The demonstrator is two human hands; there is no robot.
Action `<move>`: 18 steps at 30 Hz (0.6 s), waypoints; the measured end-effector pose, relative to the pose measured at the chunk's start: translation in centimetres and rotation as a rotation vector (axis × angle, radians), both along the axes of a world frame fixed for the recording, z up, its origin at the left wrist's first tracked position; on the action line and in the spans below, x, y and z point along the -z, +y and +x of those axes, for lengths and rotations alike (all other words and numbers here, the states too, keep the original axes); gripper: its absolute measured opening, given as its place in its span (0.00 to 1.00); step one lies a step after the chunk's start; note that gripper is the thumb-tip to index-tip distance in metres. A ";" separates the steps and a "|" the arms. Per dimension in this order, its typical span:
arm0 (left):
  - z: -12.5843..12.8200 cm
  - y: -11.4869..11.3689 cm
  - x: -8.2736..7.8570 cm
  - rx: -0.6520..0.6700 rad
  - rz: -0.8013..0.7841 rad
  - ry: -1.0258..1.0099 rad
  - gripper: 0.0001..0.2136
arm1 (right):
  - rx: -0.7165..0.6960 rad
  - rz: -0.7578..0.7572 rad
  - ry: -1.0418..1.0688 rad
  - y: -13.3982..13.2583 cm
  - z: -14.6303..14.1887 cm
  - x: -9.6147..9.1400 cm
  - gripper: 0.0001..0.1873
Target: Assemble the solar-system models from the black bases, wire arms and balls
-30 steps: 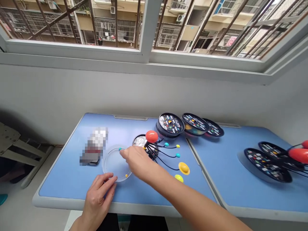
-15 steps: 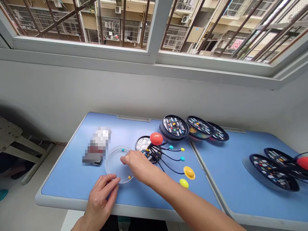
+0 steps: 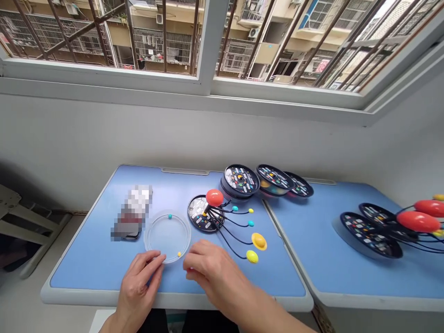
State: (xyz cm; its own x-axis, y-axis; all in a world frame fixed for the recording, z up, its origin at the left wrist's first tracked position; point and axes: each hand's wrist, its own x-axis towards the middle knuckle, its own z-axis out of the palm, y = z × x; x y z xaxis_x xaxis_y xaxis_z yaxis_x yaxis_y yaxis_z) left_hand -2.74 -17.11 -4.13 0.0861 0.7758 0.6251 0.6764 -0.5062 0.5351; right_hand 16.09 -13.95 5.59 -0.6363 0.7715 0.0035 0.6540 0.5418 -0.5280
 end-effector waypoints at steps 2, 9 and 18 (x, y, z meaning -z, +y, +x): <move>0.1 0.0 -0.1 -0.016 0.005 0.006 0.11 | 0.038 -0.080 0.011 -0.8 1.2 -0.1 0.10; 0.0 0.1 -1.3 -0.057 0.056 0.057 0.11 | 0.271 -0.361 0.137 -1.2 3.2 -0.7 0.07; -0.5 -0.8 -0.9 0.035 0.080 0.079 0.13 | 0.382 -0.544 0.371 -1.8 2.8 -0.4 0.05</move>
State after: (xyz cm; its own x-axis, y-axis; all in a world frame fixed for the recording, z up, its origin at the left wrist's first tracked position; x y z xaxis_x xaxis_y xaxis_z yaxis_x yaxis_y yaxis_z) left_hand -3.21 -17.87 -3.24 0.1637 0.7195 0.6749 0.6960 -0.5691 0.4378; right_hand 18.93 -15.74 5.99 -0.3559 0.8921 -0.2784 0.4715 -0.0858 -0.8777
